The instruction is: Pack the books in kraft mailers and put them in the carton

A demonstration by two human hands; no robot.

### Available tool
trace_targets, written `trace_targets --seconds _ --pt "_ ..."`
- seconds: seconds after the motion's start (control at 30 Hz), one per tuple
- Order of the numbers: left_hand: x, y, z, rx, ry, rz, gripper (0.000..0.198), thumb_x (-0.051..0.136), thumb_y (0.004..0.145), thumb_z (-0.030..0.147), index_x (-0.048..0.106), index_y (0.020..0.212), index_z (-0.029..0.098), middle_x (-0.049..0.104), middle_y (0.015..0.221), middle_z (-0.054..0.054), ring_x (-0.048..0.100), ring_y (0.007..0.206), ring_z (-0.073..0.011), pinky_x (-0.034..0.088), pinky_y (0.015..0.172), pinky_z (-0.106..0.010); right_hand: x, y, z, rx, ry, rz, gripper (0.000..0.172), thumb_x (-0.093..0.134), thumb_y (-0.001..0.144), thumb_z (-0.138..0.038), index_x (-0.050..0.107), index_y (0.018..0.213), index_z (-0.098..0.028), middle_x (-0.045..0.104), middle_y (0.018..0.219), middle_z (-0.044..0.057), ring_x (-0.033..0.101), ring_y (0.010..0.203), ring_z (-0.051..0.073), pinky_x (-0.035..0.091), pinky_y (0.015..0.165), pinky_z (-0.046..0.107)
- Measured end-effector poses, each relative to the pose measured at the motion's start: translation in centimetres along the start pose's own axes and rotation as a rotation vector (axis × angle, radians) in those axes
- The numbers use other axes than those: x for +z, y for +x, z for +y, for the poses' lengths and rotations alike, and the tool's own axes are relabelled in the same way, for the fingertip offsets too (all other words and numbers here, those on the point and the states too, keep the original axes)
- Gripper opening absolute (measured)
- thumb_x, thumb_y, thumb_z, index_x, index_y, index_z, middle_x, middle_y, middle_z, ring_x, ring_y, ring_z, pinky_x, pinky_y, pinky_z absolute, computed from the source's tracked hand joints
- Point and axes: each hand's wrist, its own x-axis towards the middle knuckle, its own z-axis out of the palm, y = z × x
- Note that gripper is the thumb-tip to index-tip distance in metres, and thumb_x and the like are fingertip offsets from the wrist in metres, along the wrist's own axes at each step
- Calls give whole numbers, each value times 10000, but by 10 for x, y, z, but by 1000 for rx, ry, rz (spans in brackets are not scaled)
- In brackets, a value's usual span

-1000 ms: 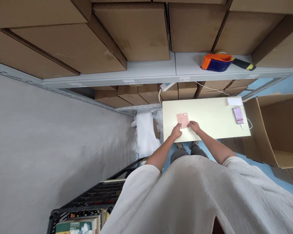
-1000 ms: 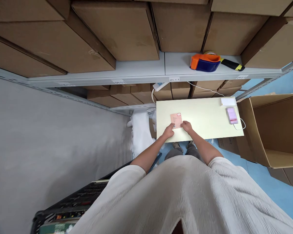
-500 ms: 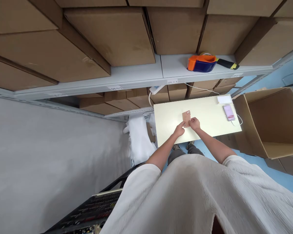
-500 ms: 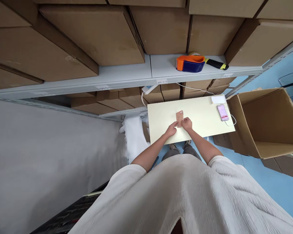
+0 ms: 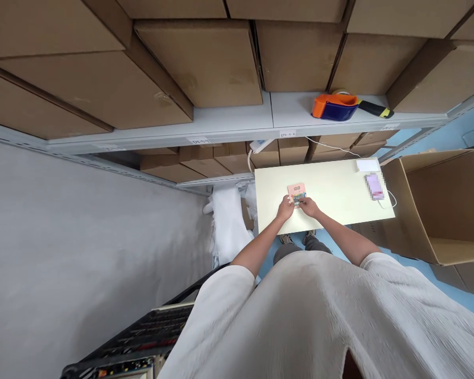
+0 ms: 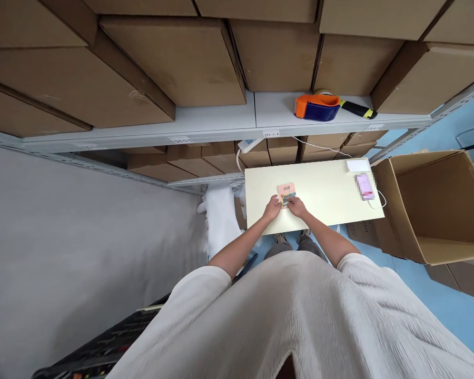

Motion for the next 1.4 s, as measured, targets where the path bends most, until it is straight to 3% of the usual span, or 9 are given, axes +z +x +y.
trace_targets --seconds 0.23,0.43,0.57,0.7,0.93,1.13,1.27,1.4 --pt "2 -3 -6 102 96 -33 576 600 1024 127 572 1592 215 667 1628 -128 631 1517 -260 503 1269 -404 -6 -2 3 2 -146 -37 366 593 995 -162 849 1252 -215 834 1319 87 782 1229 296 600 1079 354" --pt "12 -7 -12 288 407 -179 595 517 1039 121 578 1628 181 613 1679 -144 568 1575 -279 440 1336 -436 -8 -5 12 -23 -317 -53 436 532 1033 -182 802 1373 -213 785 1445 105 744 1336 303 584 1138 381" --pt "13 -19 -25 385 710 -350 617 530 1039 148 528 1656 168 437 1810 -158 390 1699 -291 334 1396 -478 -5 -24 35 -197 -526 -143 543 524 1015 -185 691 1528 -128 572 1707 178 575 1560 333 497 1278 464" --pt "13 -30 -29 389 871 -416 698 514 1030 151 417 1721 183 213 1899 -156 201 1770 -301 260 1414 -564 -4 -42 61 -385 -657 -225 735 530 939 -153 526 1670 -72 379 1826 203 362 1703 353 418 1352 537" --pt "13 -33 -22 341 898 -431 742 459 1044 185 325 1773 174 175 1909 -154 164 1778 -287 235 1420 -563 1 -38 80 -488 -634 -260 903 562 863 -188 387 1716 51 307 1825 297 243 1734 442 320 1391 670" --pt "-1 -29 -29 283 910 -347 769 440 1033 181 306 1791 187 192 1911 -131 170 1776 -282 192 1431 -564 17 -17 57 -450 -619 -322 992 607 829 -233 344 1751 19 221 1860 276 197 1743 458 278 1397 685" --pt "-23 -23 -40 221 910 -269 826 486 1006 197 285 1806 209 181 1916 -112 170 1773 -333 147 1436 -586 32 -1 24 -415 -647 -368 986 629 849 -250 341 1754 16 179 1872 270 169 1753 438 273 1403 620" --pt "-53 -12 -47 140 892 -212 879 517 992 209 238 1825 237 158 1923 -91 209 1754 -390 177 1423 -607 46 20 -13 -412 -690 -408 956 629 885 -253 333 1762 -13 166 1880 257 175 1756 411 256 1403 581"
